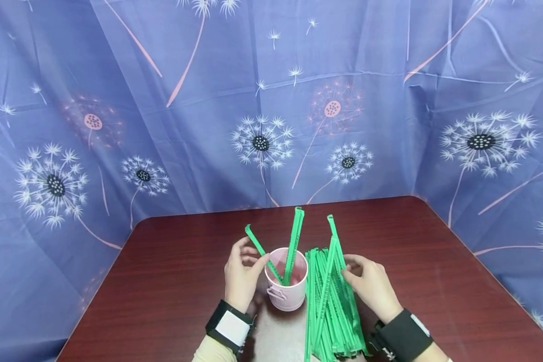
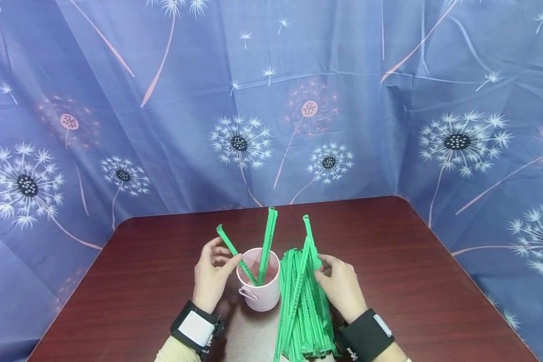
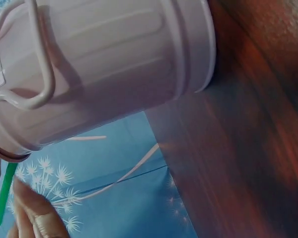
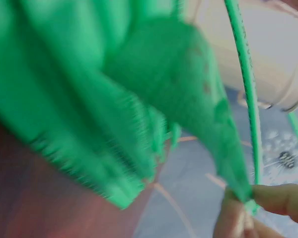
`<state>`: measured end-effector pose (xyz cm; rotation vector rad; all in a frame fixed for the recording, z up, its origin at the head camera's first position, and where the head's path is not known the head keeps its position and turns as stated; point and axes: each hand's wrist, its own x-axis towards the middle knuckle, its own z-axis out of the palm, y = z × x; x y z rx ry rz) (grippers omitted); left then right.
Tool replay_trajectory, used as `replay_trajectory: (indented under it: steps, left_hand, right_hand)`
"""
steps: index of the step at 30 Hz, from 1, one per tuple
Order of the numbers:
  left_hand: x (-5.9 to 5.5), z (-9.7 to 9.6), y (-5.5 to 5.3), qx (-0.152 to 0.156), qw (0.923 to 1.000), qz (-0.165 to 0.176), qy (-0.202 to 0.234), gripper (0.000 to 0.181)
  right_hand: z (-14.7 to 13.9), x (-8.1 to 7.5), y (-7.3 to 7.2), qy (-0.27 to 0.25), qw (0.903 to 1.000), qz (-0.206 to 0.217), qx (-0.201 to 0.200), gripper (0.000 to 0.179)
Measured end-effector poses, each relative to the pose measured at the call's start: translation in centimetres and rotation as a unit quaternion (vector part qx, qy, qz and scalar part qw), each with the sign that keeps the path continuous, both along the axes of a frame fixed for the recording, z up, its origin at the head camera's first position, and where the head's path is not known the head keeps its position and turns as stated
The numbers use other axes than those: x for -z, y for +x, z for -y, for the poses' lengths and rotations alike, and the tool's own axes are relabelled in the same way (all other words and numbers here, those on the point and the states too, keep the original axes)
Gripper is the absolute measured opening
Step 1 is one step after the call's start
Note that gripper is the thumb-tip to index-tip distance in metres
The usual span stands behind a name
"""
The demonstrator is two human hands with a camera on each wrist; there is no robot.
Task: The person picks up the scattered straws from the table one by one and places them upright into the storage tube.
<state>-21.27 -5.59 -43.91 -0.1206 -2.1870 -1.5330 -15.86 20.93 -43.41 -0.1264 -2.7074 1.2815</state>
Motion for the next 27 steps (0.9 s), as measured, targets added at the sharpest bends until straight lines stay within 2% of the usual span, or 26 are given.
replay_trajectory:
  steps: [3, 6, 8, 11, 17, 22, 25, 27]
  left_hand:
    - [-0.4, -0.1, 0.3, -0.012, 0.9994, -0.018, 0.026, 0.049]
    - [-1.1, -0.3, 0.8, -0.001, 0.9985, -0.026, 0.048, 0.040]
    - [-1.6, -0.5, 1.1, 0.020, 0.9977, -0.024, 0.061, 0.034]
    - [-2.3, -1.1, 1.6, 0.067, 0.9948, -0.012, 0.076, 0.032]
    - [-3.7, -2.7, 2.5, 0.154, 0.9852, 0.032, 0.068, 0.045]
    - [-4.8, -3.9, 1.9, 0.175, 0.9823, 0.045, 0.051, 0.055]
    - [-5.3, -4.5, 1.5, 0.172, 0.9826, 0.044, 0.054, 0.057]
    - [-5.5, -4.8, 1.2, 0.173, 0.9819, 0.045, 0.062, 0.057]
  right_hand:
    - [1.0, -0.7, 0.4, -0.004, 0.9990, -0.043, -0.001, 0.043]
    - [2.0, -1.2, 0.8, -0.008, 0.9961, -0.087, -0.008, 0.042]
    - [2.8, -1.5, 1.0, -0.009, 0.9934, -0.114, -0.015, 0.042]
    - [3.8, -2.0, 1.4, -0.009, 0.9884, -0.150, -0.023, 0.039]
    - [5.1, -2.9, 1.9, -0.001, 0.9801, -0.196, -0.034, 0.037]
    - [5.5, -2.8, 1.9, 0.018, 0.9663, -0.253, -0.045, 0.037]
    - [5.7, -2.5, 1.9, 0.027, 0.9580, -0.281, -0.049, 0.037]
    - [5.8, -2.4, 1.9, 0.026, 0.9560, -0.287, -0.054, 0.037]
